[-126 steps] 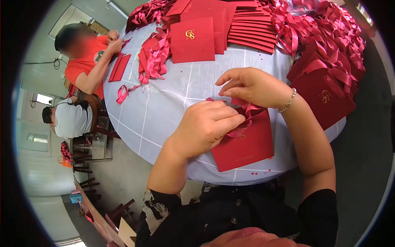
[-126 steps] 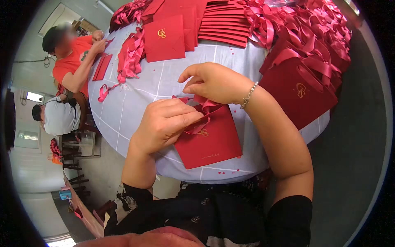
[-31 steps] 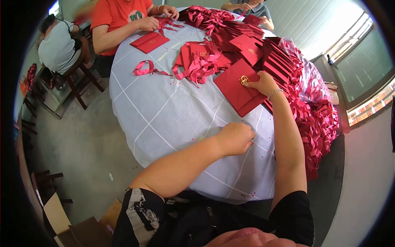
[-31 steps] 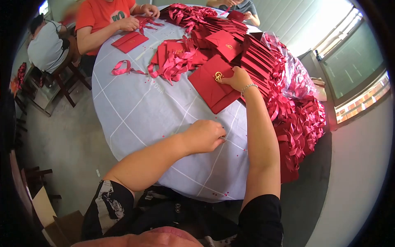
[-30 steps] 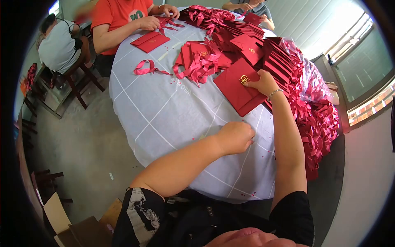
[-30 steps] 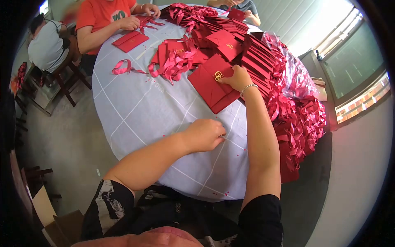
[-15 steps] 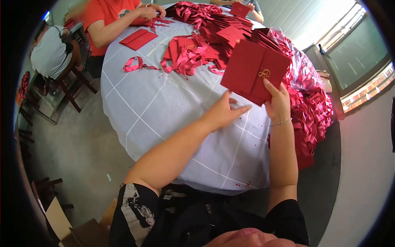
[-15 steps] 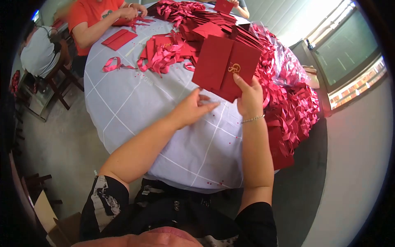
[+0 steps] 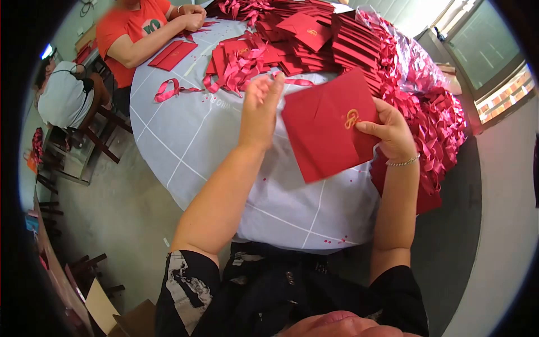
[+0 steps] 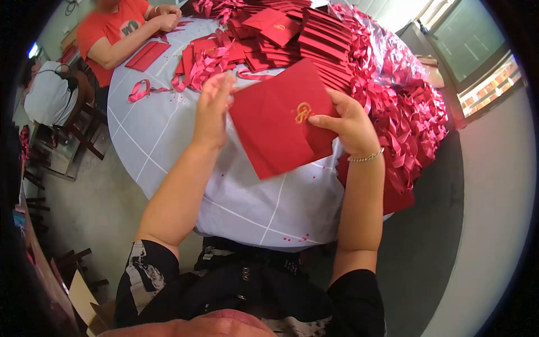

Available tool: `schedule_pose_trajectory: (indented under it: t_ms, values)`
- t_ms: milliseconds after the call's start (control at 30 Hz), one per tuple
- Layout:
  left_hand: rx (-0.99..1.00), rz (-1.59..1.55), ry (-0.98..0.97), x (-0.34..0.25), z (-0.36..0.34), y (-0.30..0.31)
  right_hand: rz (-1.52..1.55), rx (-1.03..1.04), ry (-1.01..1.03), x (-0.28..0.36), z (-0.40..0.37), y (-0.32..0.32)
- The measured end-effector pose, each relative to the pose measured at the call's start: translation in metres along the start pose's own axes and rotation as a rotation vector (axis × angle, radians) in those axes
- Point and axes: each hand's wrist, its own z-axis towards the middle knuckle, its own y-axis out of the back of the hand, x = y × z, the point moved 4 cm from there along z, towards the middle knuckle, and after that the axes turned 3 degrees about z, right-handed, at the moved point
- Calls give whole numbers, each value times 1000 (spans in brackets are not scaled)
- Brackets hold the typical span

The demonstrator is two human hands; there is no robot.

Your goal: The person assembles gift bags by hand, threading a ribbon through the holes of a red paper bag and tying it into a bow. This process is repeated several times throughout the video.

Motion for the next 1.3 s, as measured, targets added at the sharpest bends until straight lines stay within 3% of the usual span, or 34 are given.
schedule_pose_trajectory:
  t_ms: [133,167,233,300,433,667,767,867,900,1000,1033,1067,1133,1300]
  values:
    - [41,155,-62,-12,-3,-3,-627,306,68,5,16,-12]
    - [148,280,-107,-10,-4,-7,-700,273,105,2,21,-15]
    - [297,656,-276,-16,-11,-18,-806,207,158,-8,30,-23]
    - [443,804,-396,-18,-24,-28,-792,190,108,-12,27,-25]
    - [492,1076,-688,-11,-30,-31,-727,158,118,-14,26,-28]
    - [460,971,-613,-27,-27,-32,-787,194,272,-1,30,-40]
    - [435,918,-586,-22,-23,-28,-849,126,250,-13,33,-36]
    - [497,963,-511,-13,-22,-25,-944,178,341,-21,21,-47]
    - [503,961,-510,-12,-23,-26,-952,135,434,-27,16,-52]
    - [547,952,-466,-8,-26,-28,-958,-2,438,-37,7,-51]
    - [583,960,-447,-5,-27,-29,-965,-41,562,-38,7,-49]
    - [620,968,-428,-1,-28,-29,-963,-50,562,-41,6,-46]
    - [660,1032,-488,-1,-31,-31,-693,38,177,-54,8,-40]
    - [785,1043,-510,-7,-38,-38,-701,111,204,-49,-2,-39]
